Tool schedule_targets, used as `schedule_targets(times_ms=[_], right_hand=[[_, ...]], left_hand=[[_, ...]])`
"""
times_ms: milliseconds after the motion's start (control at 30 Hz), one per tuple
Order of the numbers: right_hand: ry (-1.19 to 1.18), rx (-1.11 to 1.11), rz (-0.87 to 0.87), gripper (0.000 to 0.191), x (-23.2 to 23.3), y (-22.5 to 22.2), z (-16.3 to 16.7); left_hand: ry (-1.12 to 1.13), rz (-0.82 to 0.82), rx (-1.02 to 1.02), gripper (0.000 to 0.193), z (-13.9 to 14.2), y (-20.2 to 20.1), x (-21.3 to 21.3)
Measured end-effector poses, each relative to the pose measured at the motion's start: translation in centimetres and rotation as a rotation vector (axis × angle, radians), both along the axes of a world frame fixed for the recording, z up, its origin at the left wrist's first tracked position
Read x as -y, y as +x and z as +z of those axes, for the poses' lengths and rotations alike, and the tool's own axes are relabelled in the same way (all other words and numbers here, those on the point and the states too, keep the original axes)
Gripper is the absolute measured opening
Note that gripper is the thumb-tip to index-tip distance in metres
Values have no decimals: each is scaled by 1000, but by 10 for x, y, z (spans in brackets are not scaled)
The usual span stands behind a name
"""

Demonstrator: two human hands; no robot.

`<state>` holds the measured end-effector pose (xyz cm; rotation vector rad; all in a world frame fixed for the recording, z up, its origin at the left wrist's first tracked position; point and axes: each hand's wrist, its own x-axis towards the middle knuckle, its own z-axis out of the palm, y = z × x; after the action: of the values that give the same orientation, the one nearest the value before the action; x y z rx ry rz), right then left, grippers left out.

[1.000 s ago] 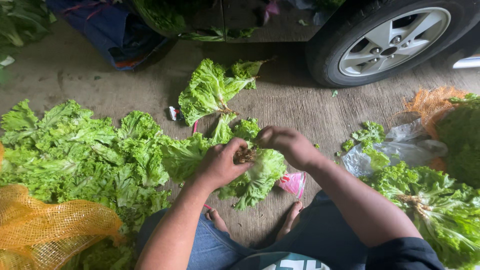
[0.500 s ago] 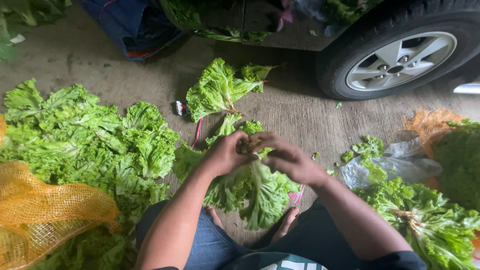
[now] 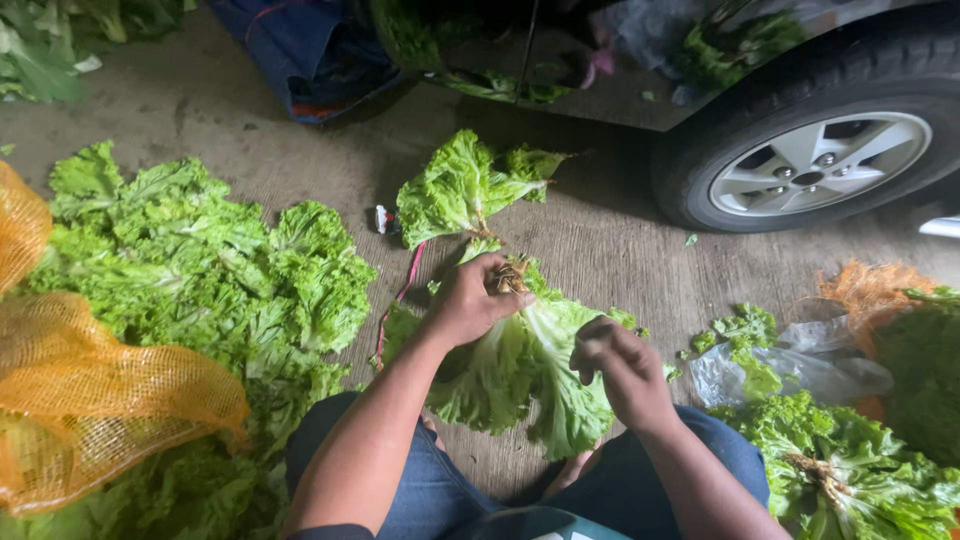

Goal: The person sits on the floor of a garage-like space surrounded by loose lettuce heads. They pull the root ends off each lettuce head by hand, drop the trimmed heads onto a plastic sheet, and arrange the trimmed lettuce into a large pile, discarding root debris aside.

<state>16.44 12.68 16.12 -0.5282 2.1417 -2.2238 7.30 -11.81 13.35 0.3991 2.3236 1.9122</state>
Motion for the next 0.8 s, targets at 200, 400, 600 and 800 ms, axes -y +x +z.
schedule_targets(times_ms=[200,400,600,800], right_hand=[[-88,141,108,15,2,0,-2],[554,-445,183,15,47,6,34],[617,-465,177,13,46,3,38],[805,-277,-149,29,50,-5,7]], left_hand=[[-131,77,-226,48,-3,7,-18],[-501,46,-363,60,-13,13,-28],[-458,32,-59,61,-6,20,-30],[-191,192,-172,61,4,20,-28]])
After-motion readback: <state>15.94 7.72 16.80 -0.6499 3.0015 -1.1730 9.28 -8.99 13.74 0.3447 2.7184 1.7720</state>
